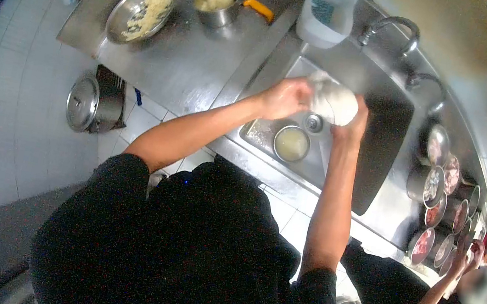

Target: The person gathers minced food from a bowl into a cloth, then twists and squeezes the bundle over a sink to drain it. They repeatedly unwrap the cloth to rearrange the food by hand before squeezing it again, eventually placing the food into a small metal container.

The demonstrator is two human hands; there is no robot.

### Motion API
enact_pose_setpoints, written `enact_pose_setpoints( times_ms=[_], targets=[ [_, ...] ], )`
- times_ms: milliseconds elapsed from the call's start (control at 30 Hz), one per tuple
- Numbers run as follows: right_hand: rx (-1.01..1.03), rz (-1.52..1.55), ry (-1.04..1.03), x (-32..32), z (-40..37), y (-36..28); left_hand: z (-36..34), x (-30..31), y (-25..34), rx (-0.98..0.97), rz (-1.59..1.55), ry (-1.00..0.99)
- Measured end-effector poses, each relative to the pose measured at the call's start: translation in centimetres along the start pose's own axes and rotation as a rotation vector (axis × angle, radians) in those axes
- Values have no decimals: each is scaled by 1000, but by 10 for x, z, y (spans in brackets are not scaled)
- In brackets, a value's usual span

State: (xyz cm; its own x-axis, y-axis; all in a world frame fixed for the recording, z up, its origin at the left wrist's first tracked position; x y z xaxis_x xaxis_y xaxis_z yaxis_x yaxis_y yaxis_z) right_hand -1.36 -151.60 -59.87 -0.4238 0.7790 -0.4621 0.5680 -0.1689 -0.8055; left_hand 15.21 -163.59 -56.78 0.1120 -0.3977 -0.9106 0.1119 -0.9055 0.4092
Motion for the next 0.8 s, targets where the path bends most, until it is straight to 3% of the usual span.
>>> enact_pose_setpoints(
  times_ms=[133, 267, 300, 367, 400, 433, 500, 533, 633, 767, 800],
  targets=[
    [-65, 159, -36, 4, -19, 10, -30, -30, 8, -134, 861, -9],
    [-196, 220, -6, -2, -44, 18, -42, -43, 12, -113, 945, -20],
    [-215, 242, 9, -4, -52, 21, -43, -49, 17, -191, 1155, -108],
    [-200, 160, -335, 29, -32, 45, -44, -60, 24, -357, 1569, -290],
    [-200, 93, -448, 28, -32, 47, -44, -62, 26, -394, 1526, -347],
    [-209, 113, -328, 36, -35, 52, -46, -65, 26, -464, 1453, -421],
    [-215, 158, -87, -30, -90, 34, -48, -80, 31, -599, 1300, -574],
    [-245, 171, -124, -38, -89, 40, -45, -79, 26, -514, 1322, -647],
    [-249, 229, -157, -34, -91, 47, -44, -76, 7, -496, 1661, -929],
    [-203, 294, -182, -33, -94, 47, -57, -82, 3, -442, 1701, -989],
    [-184, 308, -188, -34, -96, 45, -59, -86, 4, -534, 1672, -987]
  ],
)
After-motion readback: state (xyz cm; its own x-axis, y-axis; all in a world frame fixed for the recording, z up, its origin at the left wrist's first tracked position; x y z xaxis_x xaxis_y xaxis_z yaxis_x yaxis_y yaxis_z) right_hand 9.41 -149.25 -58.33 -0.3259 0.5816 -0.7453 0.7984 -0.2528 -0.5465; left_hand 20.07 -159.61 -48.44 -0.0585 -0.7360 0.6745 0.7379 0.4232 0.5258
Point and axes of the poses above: each hand's wrist, its own z-axis towards the middle knuckle, its own x-axis out of the back of the hand, y = z × x, the point moved 3 cm from there along z, towards the middle knuckle, and after that the axes turned 7 degrees about -z, right-handed, at the moved point
